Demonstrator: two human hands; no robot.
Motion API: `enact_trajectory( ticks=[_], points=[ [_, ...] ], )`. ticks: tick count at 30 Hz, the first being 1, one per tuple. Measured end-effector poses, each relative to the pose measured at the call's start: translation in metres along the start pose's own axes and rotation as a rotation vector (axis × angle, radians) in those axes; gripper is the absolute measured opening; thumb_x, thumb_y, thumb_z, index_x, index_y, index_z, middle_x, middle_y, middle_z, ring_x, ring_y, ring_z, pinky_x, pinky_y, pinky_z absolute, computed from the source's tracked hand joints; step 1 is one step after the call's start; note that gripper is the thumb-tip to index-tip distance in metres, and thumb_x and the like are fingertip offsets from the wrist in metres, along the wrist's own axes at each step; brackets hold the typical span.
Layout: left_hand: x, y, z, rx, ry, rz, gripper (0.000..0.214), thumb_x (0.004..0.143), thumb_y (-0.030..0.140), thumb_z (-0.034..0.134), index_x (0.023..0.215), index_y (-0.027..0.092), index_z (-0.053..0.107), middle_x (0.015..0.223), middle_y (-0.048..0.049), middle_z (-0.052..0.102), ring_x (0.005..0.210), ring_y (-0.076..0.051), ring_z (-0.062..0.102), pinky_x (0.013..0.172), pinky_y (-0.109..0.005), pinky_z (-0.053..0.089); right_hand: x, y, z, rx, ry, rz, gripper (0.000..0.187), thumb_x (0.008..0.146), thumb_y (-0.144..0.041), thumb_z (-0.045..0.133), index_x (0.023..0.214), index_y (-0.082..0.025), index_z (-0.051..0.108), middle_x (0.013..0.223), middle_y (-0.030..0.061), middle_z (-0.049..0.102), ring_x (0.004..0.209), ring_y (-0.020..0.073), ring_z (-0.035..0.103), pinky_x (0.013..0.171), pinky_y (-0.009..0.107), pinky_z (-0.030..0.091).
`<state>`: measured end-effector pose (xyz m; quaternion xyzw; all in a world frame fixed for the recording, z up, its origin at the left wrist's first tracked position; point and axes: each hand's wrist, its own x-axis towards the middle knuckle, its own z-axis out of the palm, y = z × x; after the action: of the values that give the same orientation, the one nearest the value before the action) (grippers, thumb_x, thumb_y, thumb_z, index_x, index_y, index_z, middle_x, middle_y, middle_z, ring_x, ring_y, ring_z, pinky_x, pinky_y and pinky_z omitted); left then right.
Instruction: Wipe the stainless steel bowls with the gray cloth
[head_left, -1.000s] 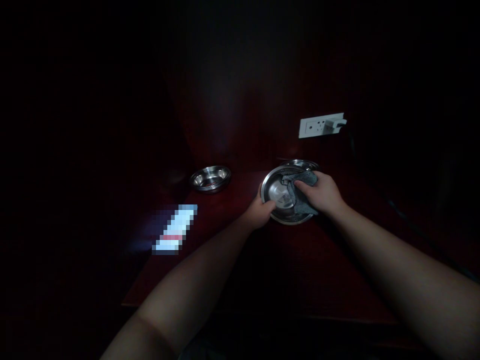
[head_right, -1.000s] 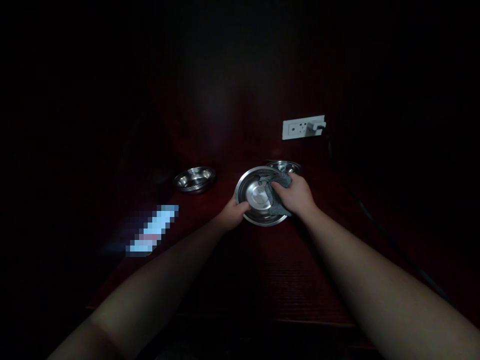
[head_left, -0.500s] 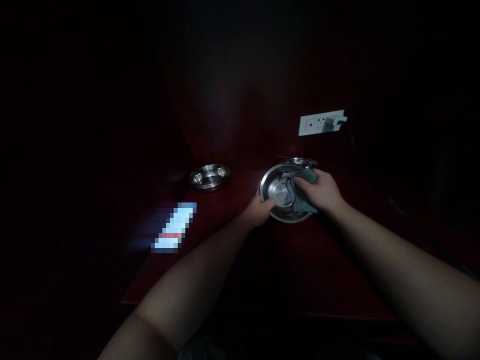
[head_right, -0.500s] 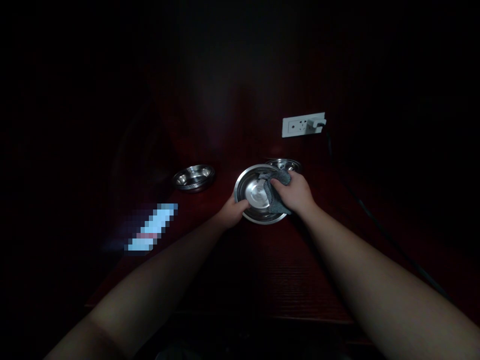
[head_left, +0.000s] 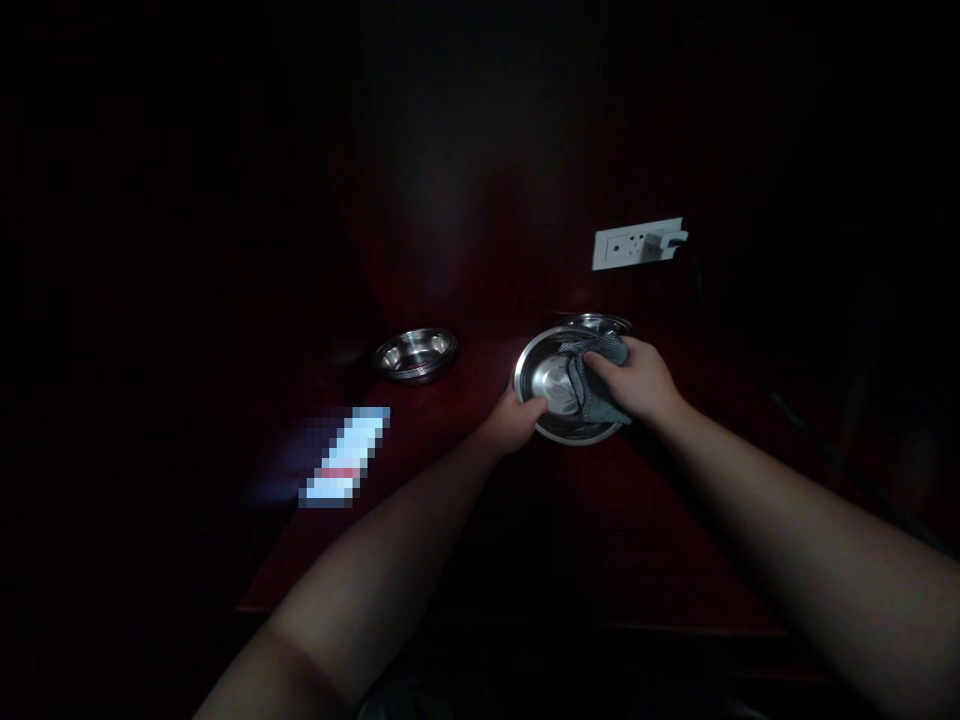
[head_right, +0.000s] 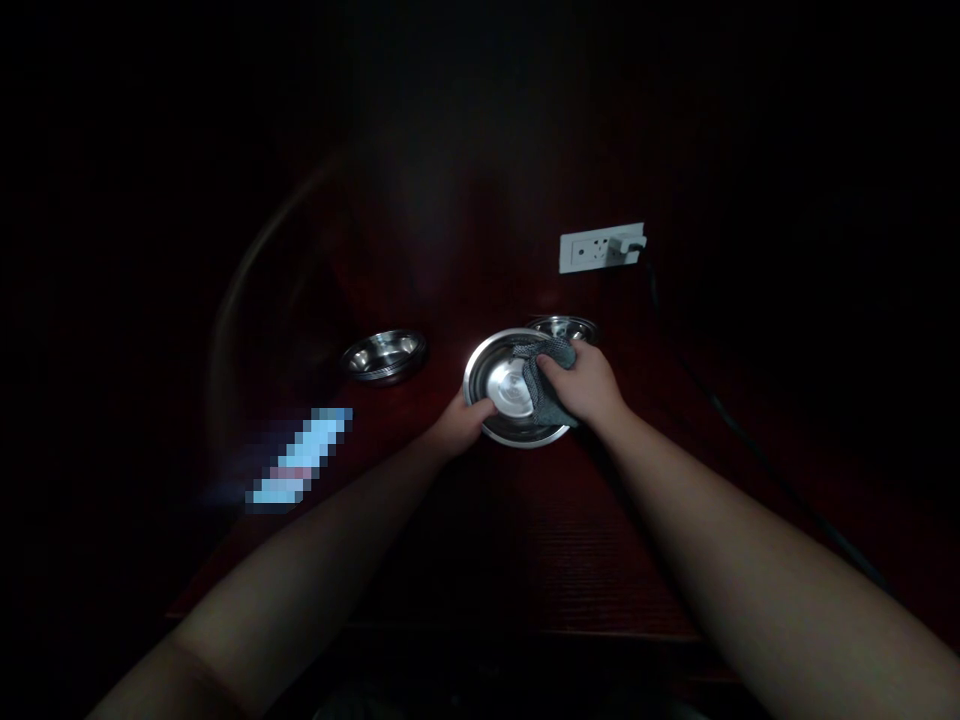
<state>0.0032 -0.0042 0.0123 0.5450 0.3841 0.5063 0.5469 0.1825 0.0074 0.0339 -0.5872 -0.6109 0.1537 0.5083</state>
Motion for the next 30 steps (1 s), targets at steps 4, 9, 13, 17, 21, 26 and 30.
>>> enact_trajectory(
  ticks=[4, 9, 13, 17, 21, 26, 30],
  points=[
    [-0.0010, 0.0019, 0.0002, 0.005, 0.008, -0.024, 0.049, 0.057, 0.003, 0.055, 0.106, 0.012, 0.056, 0.102, -0.0081, 0.065, 0.098, -0.022, 0.059, 0.088, -0.036, 0.045, -0.0004, -0.0016, -0.0003, -0.014, 0.004, 0.008, 0.033, 0.069, -0.040, 0.059, 0.088, -0.014, 0.066, 0.078, 0.0077, 0.067, 0.069, 0.0200, 0.062, 0.064, 0.032, 0.047],
    [-0.0002, 0.0018, 0.0004, -0.016, -0.010, -0.017, 0.046, 0.058, 0.003, 0.055, 0.103, 0.012, 0.058, 0.106, -0.0085, 0.065, 0.102, -0.023, 0.057, 0.089, -0.035, 0.045, -0.0013, -0.0040, -0.0005, 0.000, 0.001, 0.010, 0.033, 0.070, -0.039, 0.059, 0.089, -0.014, 0.065, 0.079, 0.0072, 0.068, 0.067, 0.0189, 0.061, 0.064, 0.032, 0.047],
    [0.0006, 0.0014, 0.0007, -0.027, -0.023, -0.022, 0.044, 0.058, 0.003, 0.055, 0.101, 0.012, 0.059, 0.104, -0.0085, 0.065, 0.100, -0.023, 0.058, 0.088, -0.036, 0.045, -0.0016, -0.0037, -0.0001, 0.002, 0.007, -0.002, 0.033, 0.069, -0.039, 0.059, 0.089, -0.013, 0.065, 0.080, 0.0080, 0.067, 0.068, 0.0191, 0.061, 0.064, 0.033, 0.047],
    [0.0007, 0.0019, 0.0013, -0.038, -0.032, -0.027, 0.041, 0.058, 0.003, 0.054, 0.097, 0.012, 0.060, 0.100, -0.0076, 0.067, 0.098, -0.023, 0.059, 0.088, -0.036, 0.046, -0.0012, -0.0027, 0.0003, 0.002, 0.014, -0.008, 0.034, 0.069, -0.039, 0.059, 0.090, -0.013, 0.065, 0.080, 0.0081, 0.067, 0.069, 0.0193, 0.061, 0.064, 0.033, 0.047],
    [0.0008, 0.0027, 0.0016, -0.025, -0.049, -0.036, 0.040, 0.059, 0.003, 0.053, 0.097, 0.012, 0.060, 0.096, -0.0066, 0.068, 0.094, -0.021, 0.061, 0.085, -0.035, 0.047, -0.0007, -0.0016, 0.0009, -0.004, 0.014, -0.006, 0.034, 0.069, -0.040, 0.059, 0.090, -0.013, 0.065, 0.080, 0.0082, 0.067, 0.069, 0.0192, 0.061, 0.064, 0.032, 0.047],
    [-0.0004, 0.0041, 0.0022, 0.013, -0.002, -0.063, 0.042, 0.058, 0.003, 0.053, 0.099, 0.012, 0.059, 0.095, -0.0062, 0.067, 0.089, -0.020, 0.061, 0.082, -0.033, 0.048, -0.0006, -0.0004, 0.0014, -0.018, 0.016, -0.011, 0.034, 0.069, -0.040, 0.059, 0.089, -0.013, 0.064, 0.079, 0.0076, 0.067, 0.067, 0.0187, 0.060, 0.063, 0.032, 0.047],
    [-0.0015, 0.0048, 0.0029, -0.003, 0.016, -0.051, 0.043, 0.057, 0.003, 0.054, 0.099, 0.012, 0.059, 0.094, -0.0061, 0.067, 0.087, -0.019, 0.061, 0.082, -0.033, 0.048, -0.0014, -0.0021, 0.0004, -0.015, 0.016, -0.023, 0.033, 0.070, -0.039, 0.059, 0.089, -0.013, 0.064, 0.080, 0.0076, 0.067, 0.067, 0.0185, 0.060, 0.064, 0.032, 0.047]
  ],
)
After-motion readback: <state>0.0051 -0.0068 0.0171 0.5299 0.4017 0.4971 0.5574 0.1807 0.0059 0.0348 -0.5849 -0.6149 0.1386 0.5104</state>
